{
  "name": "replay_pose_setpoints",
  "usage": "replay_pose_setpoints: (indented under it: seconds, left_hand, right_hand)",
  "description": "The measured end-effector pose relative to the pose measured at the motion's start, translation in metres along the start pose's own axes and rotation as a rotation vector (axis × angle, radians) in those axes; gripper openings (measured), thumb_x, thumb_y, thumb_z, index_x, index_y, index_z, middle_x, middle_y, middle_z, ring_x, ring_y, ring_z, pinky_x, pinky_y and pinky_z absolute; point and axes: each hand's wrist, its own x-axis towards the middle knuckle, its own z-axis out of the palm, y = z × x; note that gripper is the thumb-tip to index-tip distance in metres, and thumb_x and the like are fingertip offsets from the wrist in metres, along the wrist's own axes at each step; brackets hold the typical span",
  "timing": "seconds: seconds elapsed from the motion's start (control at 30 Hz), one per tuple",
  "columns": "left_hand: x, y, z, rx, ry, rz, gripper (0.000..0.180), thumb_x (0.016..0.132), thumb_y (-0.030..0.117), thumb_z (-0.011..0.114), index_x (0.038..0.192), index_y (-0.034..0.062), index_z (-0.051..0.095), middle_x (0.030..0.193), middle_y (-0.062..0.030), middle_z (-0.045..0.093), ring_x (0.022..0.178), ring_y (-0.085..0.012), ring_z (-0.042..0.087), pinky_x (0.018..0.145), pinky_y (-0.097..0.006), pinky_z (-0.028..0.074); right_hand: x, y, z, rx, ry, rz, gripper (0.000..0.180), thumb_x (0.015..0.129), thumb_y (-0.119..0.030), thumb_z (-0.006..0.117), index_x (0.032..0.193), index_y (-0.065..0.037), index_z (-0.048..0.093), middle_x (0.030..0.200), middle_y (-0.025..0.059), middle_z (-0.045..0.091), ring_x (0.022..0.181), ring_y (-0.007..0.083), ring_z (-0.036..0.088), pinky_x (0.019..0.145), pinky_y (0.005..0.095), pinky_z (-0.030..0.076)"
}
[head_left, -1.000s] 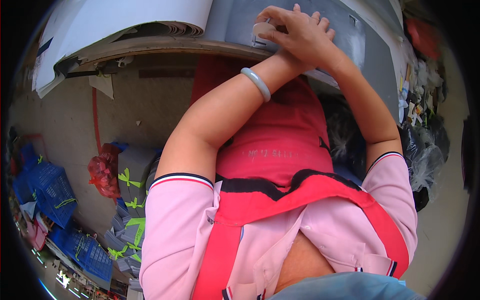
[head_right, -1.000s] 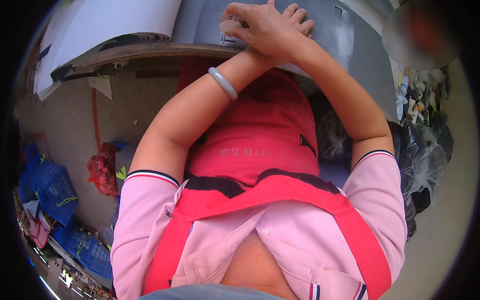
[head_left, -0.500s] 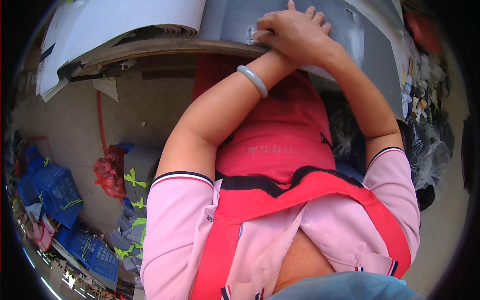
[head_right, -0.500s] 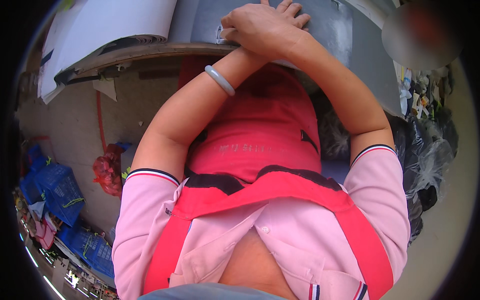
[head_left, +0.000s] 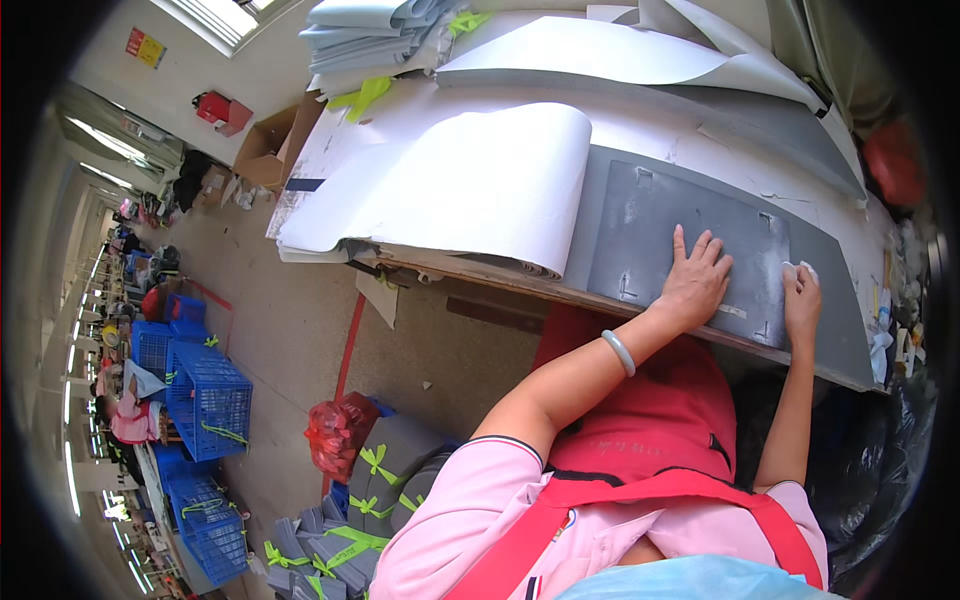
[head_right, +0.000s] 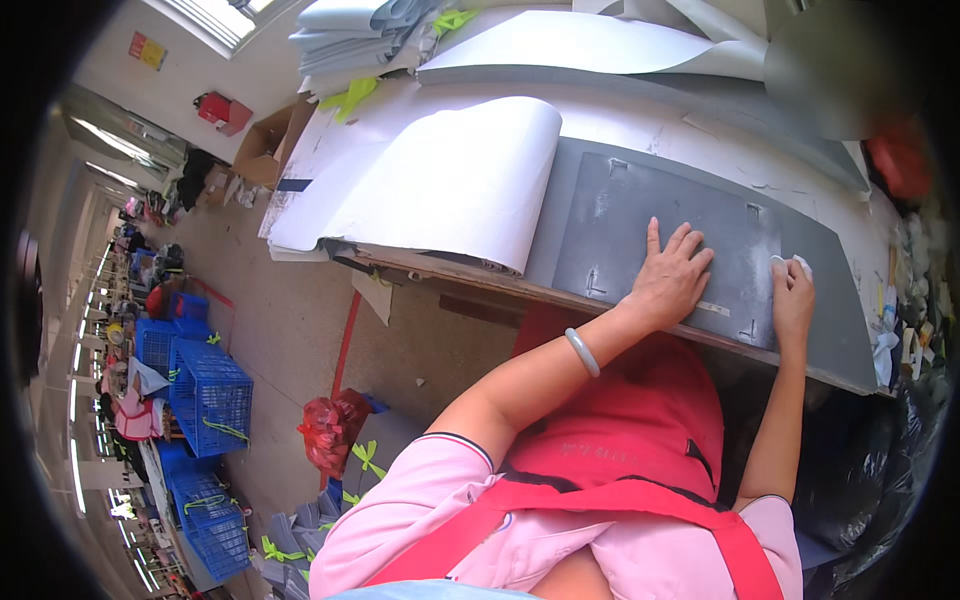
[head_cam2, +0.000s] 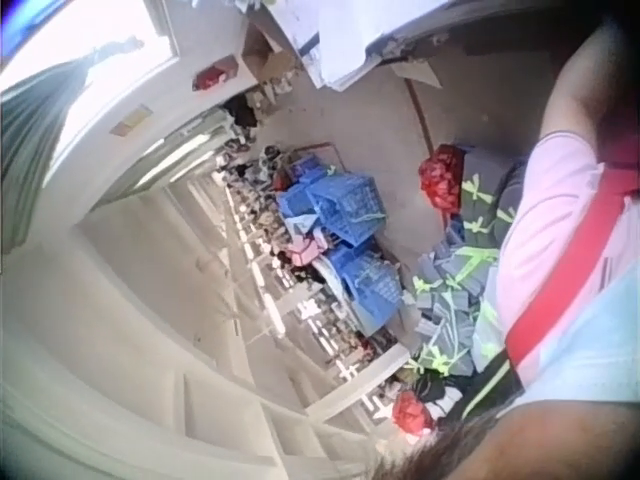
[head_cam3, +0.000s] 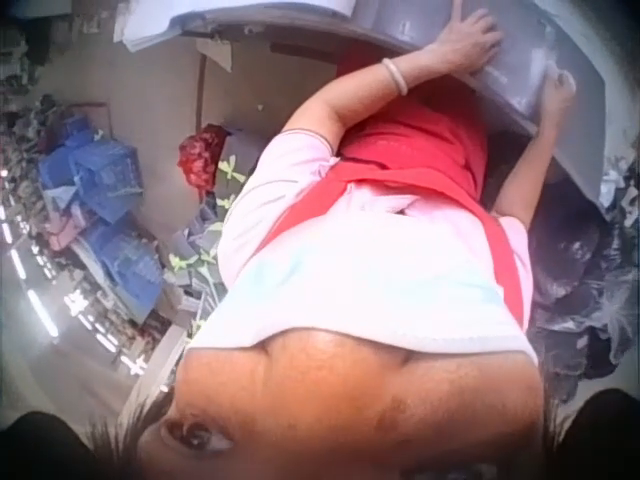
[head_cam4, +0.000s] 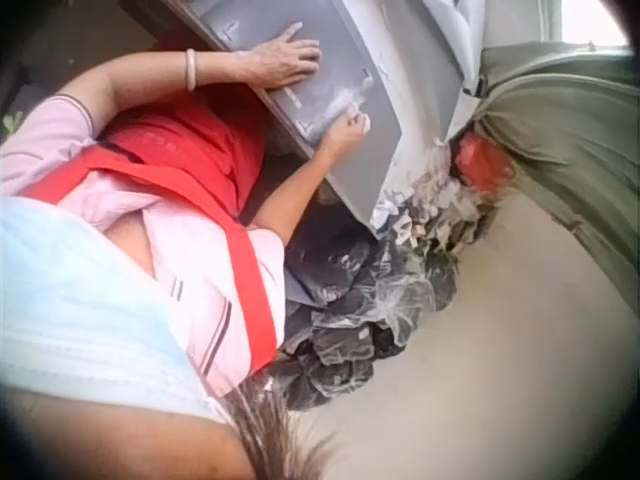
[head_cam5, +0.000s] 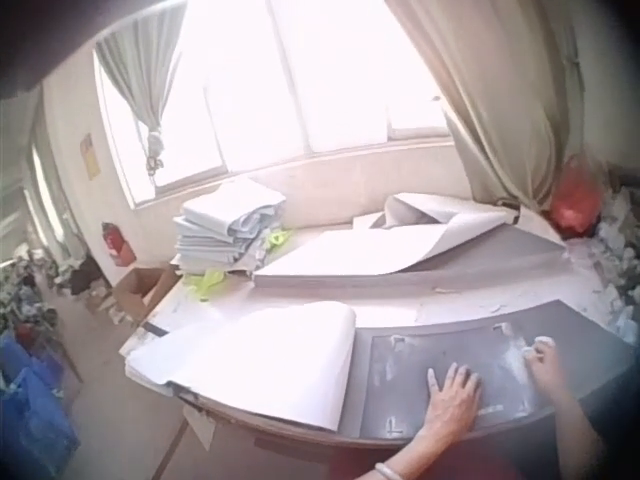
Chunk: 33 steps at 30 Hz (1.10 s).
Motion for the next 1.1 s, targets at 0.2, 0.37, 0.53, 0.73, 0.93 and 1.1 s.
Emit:
replay_pose_setpoints:
  seconds: [0.2, 0.37, 0.53, 0.73, 0.93, 1.1]
  left_hand:
    - [0.004, 0.000, -0.007, -0.068, -0.023, -0.033, 0.036, 0.098, 0.025, 0.061, 0.130, 0.0079, 0.062, 0.140, -0.0152, 0.052, 0.145, -0.0354, 0.039, 0.120, -0.070, 0.015]
    - [0.004, -0.002, -0.014, -0.081, -0.035, -0.035, 0.034, 0.098, 0.024, 0.061, 0.128, 0.0076, 0.063, 0.139, -0.0152, 0.053, 0.145, -0.0355, 0.039, 0.122, -0.066, 0.016]
    - [0.002, -0.009, -0.025, -0.223, 0.135, 0.076, 0.030, 0.093, 0.011, 0.064, 0.123, 0.0058, 0.064, 0.125, -0.0141, 0.060, 0.122, -0.0362, 0.055, 0.112, -0.054, 0.036]
    - [-0.028, 0.046, -0.067, -0.404, -0.062, 0.288, 0.030, 0.087, 0.010, 0.072, 0.116, 0.0056, 0.067, 0.112, -0.0120, 0.062, 0.103, -0.0320, 0.059, 0.092, -0.043, 0.047]
    - [-0.024, 0.009, -0.061, -0.220, -0.274, 0.143, 0.034, 0.079, 0.017, 0.081, 0.110, 0.0062, 0.074, 0.115, -0.0091, 0.062, 0.111, -0.0288, 0.058, 0.098, -0.040, 0.048]
    - [-0.014, 0.003, -0.073, -0.301, -0.378, 0.111, 0.032, 0.079, 0.016, 0.081, 0.107, 0.0039, 0.075, 0.116, -0.0096, 0.063, 0.112, -0.0309, 0.059, 0.097, -0.041, 0.050]
  right_hand:
    - [0.020, 0.014, -0.003, 0.180, -0.038, 0.108, 0.028, 0.100, -0.029, 0.067, 0.098, -0.002, 0.067, 0.089, 0.0019, 0.064, 0.079, 0.0114, 0.060, 0.072, 0.0289, 0.049]
    - [0.036, 0.009, -0.023, 0.511, -0.265, 0.326, 0.021, 0.099, -0.031, 0.070, 0.097, -0.010, 0.070, 0.084, -0.0070, 0.061, 0.078, 0.0023, 0.054, 0.069, 0.0221, 0.046]
    - [0.026, -0.013, 0.000, 0.640, -0.546, 0.210, 0.018, 0.099, -0.031, 0.071, 0.097, -0.013, 0.071, 0.084, -0.0087, 0.061, 0.077, 0.0008, 0.052, 0.069, 0.0180, 0.043]
    - [0.041, 0.015, 0.004, 1.205, -0.237, 0.306, 0.019, 0.101, -0.028, 0.070, 0.106, -0.010, 0.070, 0.093, -0.0037, 0.068, 0.083, 0.0046, 0.062, 0.078, 0.0218, 0.050]
    - [0.041, 0.034, 0.018, 1.119, -0.174, 0.333, 0.025, 0.101, -0.028, 0.070, 0.113, -0.006, 0.069, 0.099, -0.0013, 0.070, 0.090, 0.0069, 0.064, 0.081, 0.0235, 0.051]
    - [0.038, 0.032, 0.020, 1.049, -0.188, 0.326, 0.027, 0.101, -0.028, 0.070, 0.115, -0.005, 0.069, 0.101, -0.0014, 0.070, 0.090, 0.0069, 0.063, 0.081, 0.0231, 0.051]
